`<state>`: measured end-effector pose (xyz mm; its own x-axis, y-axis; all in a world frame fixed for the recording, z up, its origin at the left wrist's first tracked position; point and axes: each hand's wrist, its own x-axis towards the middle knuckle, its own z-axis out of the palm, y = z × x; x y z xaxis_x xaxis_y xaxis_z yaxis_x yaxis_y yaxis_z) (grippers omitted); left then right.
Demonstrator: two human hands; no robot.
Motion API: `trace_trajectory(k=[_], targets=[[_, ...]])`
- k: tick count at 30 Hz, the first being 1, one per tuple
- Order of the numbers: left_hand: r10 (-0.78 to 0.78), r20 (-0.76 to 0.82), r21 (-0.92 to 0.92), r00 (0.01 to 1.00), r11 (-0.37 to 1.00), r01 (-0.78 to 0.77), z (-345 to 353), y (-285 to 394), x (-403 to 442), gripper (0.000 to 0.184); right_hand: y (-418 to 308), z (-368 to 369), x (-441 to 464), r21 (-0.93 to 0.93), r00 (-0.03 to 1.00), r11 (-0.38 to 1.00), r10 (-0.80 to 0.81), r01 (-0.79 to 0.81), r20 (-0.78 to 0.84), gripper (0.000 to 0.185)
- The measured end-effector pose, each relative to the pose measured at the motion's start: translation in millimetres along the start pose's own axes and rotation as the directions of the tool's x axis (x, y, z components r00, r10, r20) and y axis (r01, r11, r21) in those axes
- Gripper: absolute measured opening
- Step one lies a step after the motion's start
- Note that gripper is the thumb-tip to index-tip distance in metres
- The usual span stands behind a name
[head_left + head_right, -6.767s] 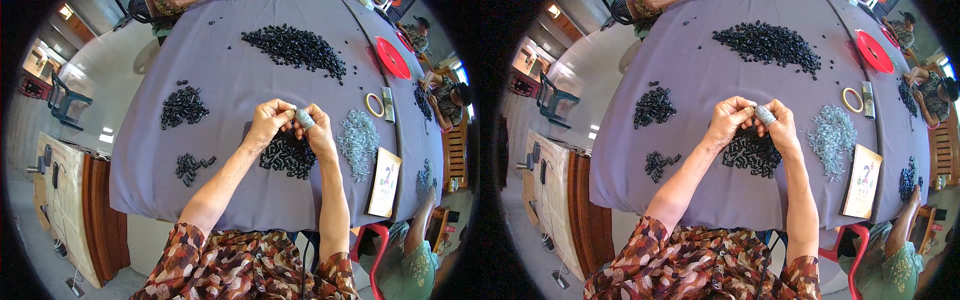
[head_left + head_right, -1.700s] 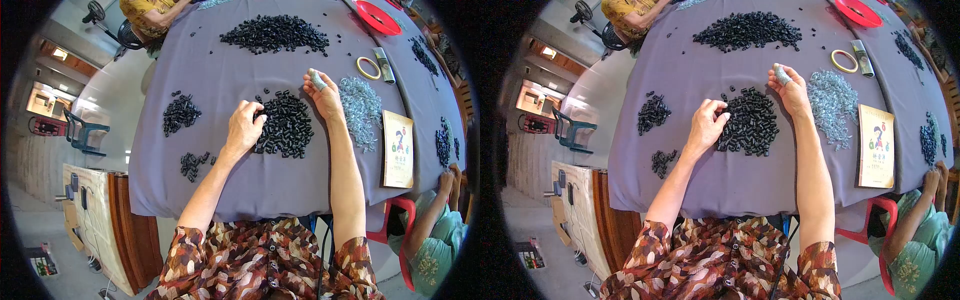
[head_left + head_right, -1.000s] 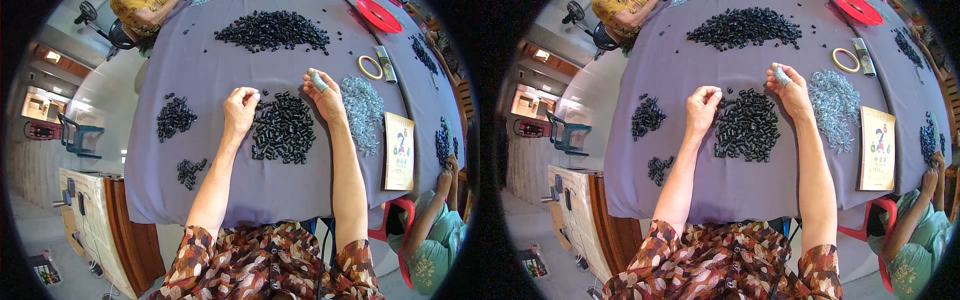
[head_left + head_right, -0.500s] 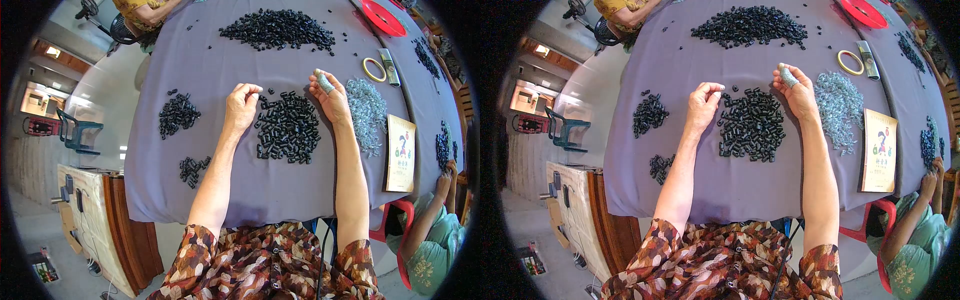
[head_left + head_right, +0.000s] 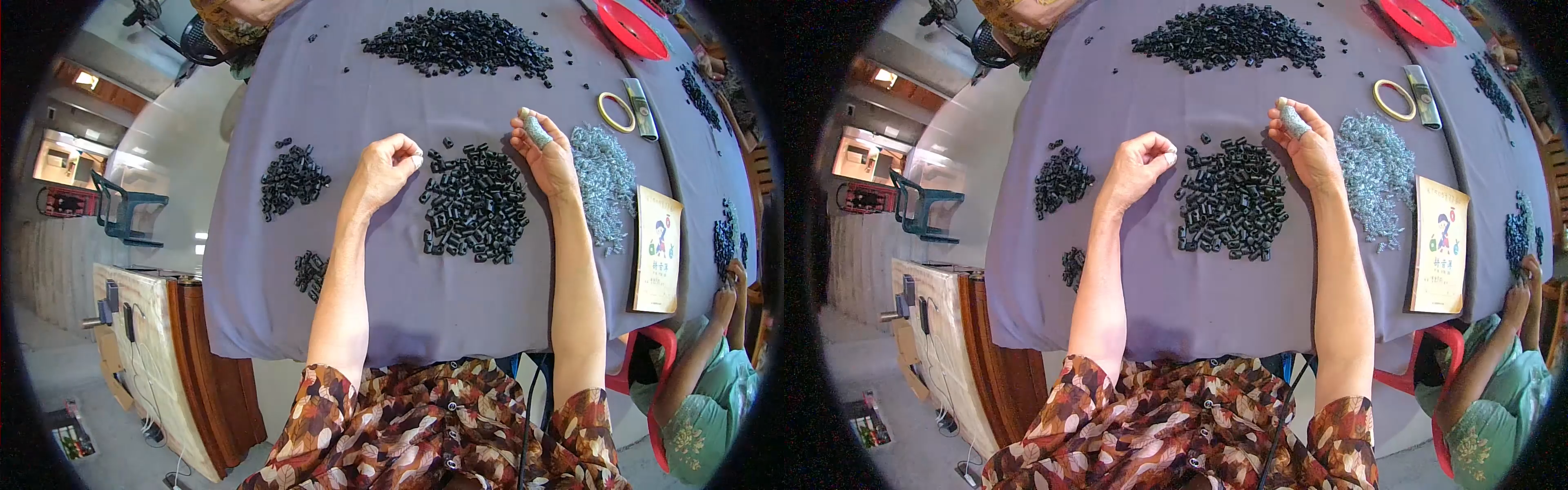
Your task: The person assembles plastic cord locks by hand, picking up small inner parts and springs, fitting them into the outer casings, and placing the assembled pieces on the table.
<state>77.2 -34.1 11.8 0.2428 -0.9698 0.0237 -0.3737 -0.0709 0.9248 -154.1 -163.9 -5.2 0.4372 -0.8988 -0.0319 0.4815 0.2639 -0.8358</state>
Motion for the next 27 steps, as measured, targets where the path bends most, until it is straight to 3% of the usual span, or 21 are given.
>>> trace_trajectory(k=[3,6,9,15,18,27], targets=[[0.009,0.059,0.094,0.998,0.995,-0.014,3,4,-2,0.006,1,-1,0,-0.004,1.000,1.000,-0.007,0.007,0.014,0.023],[-0.068,0.119,0.057,0.991,0.997,0.061,3,7,-3,0.008,0,0,-1,-0.002,1.000,1.000,-0.009,0.009,0.022,0.023],[-0.135,0.174,0.132,0.976,0.985,0.112,1,15,-7,0.010,-1,1,-2,-0.013,1.000,1.000,-0.001,0.001,0.010,0.023],[-0.067,0.155,0.286,0.986,0.958,0.020,7,21,-11,0.015,-1,0,-2,-0.004,1.000,1.000,-0.005,0.005,0.014,0.023],[0.001,0.187,0.255,0.982,0.966,-0.050,9,13,-10,0.013,0,-1,-1,0.000,1.000,1.000,-0.005,0.005,0.021,0.023],[-0.025,0.232,0.145,0.972,0.989,-0.009,11,14,-9,0.010,2,-4,0,-0.004,0.999,1.000,-0.015,0.015,0.034,0.025]])
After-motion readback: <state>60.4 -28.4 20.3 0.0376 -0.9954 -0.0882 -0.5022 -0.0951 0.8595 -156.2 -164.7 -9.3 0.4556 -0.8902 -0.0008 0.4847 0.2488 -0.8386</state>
